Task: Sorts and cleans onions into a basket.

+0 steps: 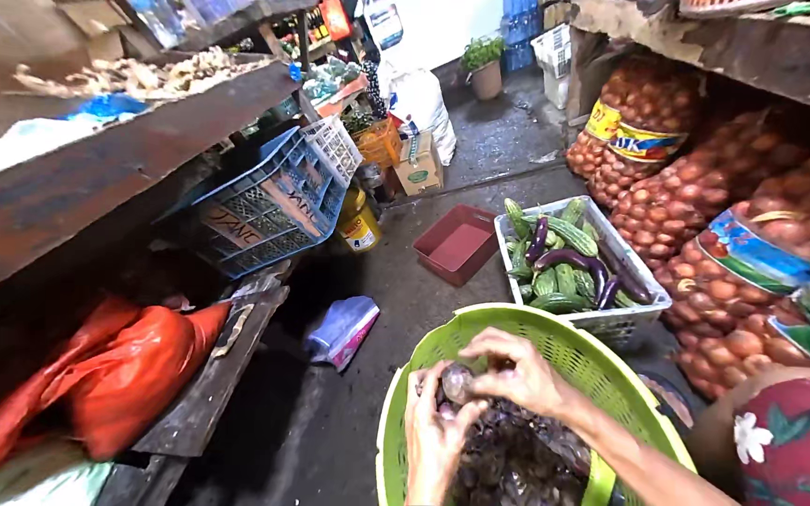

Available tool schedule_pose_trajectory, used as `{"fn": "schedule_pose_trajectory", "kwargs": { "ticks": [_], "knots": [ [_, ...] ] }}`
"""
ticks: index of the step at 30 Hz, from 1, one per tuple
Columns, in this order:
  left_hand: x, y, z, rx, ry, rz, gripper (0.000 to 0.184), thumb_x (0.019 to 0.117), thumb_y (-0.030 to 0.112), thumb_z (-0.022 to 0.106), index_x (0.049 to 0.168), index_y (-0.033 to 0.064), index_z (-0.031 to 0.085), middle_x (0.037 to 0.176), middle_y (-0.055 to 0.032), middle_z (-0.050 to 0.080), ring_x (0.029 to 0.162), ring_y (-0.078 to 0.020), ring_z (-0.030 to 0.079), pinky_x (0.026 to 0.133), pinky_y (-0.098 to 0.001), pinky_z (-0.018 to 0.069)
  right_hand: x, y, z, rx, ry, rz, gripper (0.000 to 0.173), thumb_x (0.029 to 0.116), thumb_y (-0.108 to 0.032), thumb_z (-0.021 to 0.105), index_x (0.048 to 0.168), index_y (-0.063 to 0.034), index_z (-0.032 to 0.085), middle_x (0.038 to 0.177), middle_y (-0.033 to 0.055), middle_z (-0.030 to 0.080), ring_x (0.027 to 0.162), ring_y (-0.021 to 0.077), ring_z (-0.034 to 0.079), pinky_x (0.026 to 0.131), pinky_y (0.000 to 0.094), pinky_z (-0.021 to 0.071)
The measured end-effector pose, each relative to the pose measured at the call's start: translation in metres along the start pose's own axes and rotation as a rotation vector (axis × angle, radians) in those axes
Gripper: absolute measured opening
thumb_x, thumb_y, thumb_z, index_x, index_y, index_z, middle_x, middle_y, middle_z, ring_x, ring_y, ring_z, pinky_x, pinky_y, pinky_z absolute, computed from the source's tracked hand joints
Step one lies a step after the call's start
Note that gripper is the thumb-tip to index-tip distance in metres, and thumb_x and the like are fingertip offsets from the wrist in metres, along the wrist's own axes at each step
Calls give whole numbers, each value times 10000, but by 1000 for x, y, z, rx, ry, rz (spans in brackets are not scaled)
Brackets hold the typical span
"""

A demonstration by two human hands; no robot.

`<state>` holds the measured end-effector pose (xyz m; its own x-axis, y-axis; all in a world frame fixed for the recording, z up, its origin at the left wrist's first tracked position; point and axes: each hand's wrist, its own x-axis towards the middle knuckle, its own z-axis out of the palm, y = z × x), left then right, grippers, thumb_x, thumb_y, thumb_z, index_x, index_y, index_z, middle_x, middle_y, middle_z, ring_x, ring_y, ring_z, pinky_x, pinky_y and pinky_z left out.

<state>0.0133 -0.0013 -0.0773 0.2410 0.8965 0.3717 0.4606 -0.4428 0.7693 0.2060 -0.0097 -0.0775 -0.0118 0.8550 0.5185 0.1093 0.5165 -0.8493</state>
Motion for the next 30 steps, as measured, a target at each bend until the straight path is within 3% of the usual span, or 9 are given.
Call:
{"fn": "schedule_pose_trajectory", "kwargs": {
  "ticks": [3,8,11,14,17,21,23,27,30],
  "knots": [
    [-4,9,-1,-172,-76,-72,583,757,379,838,1215,45,704,1114,-60,668,979,-41,642,846,-207,550,-1,11,6,-107,41,-322,147,924,-189,744,974,-53,768,1006,71,722,920,60,672,795,180,557],
    [-9,14,-3,-311,-261,-160,523,793,376,814,1181,38,717,1084,-18,682,964,-29,646,859,-203,552,-4,10,14,-487,104,-403,269,1034,-238,534,853,-77,653,829,69,667,757,159,633,662,284,496],
    [-7,17,-11,-641,-322,-302,507,843,358,778,1227,42,674,984,-8,719,749,-34,660,673,-210,574,-3,-5,19,42,189,130,327,1049,-146,444,792,-46,620,695,-18,560,605,19,532,571,175,462],
    [-7,13,-17,-1233,-320,-531,477,805,490,793,1134,151,728,860,-43,727,602,-95,659,535,-256,567,15,-16,2,721,464,832,545,1132,-416,253,737,-123,488,566,-37,498,441,55,444,440,209,408],
    [-3,9,-20,-1558,-292,-610,459,830,494,724,1102,125,753,1027,-140,736,688,-189,700,580,-316,581,20,-4,-16,1004,537,1127,457,1116,-464,273,1062,-91,531,776,64,601,640,191,622,602,363,564],
    [3,20,-18,-1696,-106,-848,616,983,614,351,1097,95,663,1059,-217,719,741,-299,735,540,-341,598,18,-6,-22,1080,380,889,180,1066,-30,403,1190,-13,531,953,145,695,897,259,723,846,405,611],
    [4,24,-17,-1704,-16,-945,658,994,652,324,1067,94,665,1012,-208,728,796,-320,748,577,-364,620,14,-9,-24,994,211,678,224,1053,-27,420,1253,-16,520,1047,144,716,985,255,731,923,395,603],
    [4,25,-14,-1692,-29,-928,666,991,659,329,1046,83,658,1033,-231,730,812,-344,753,570,-369,618,10,-17,-22,911,73,630,191,1088,-249,435,1135,-129,576,916,59,725,651,70,640,535,177,495],
    [5,28,-16,-1571,-60,-890,683,1028,622,251,1095,51,620,1083,-251,721,745,-313,747,498,-326,585,8,-17,-14,779,36,668,137,1039,-206,530,1141,-119,557,889,52,711,645,60,625,546,185,491]
  ]
}}
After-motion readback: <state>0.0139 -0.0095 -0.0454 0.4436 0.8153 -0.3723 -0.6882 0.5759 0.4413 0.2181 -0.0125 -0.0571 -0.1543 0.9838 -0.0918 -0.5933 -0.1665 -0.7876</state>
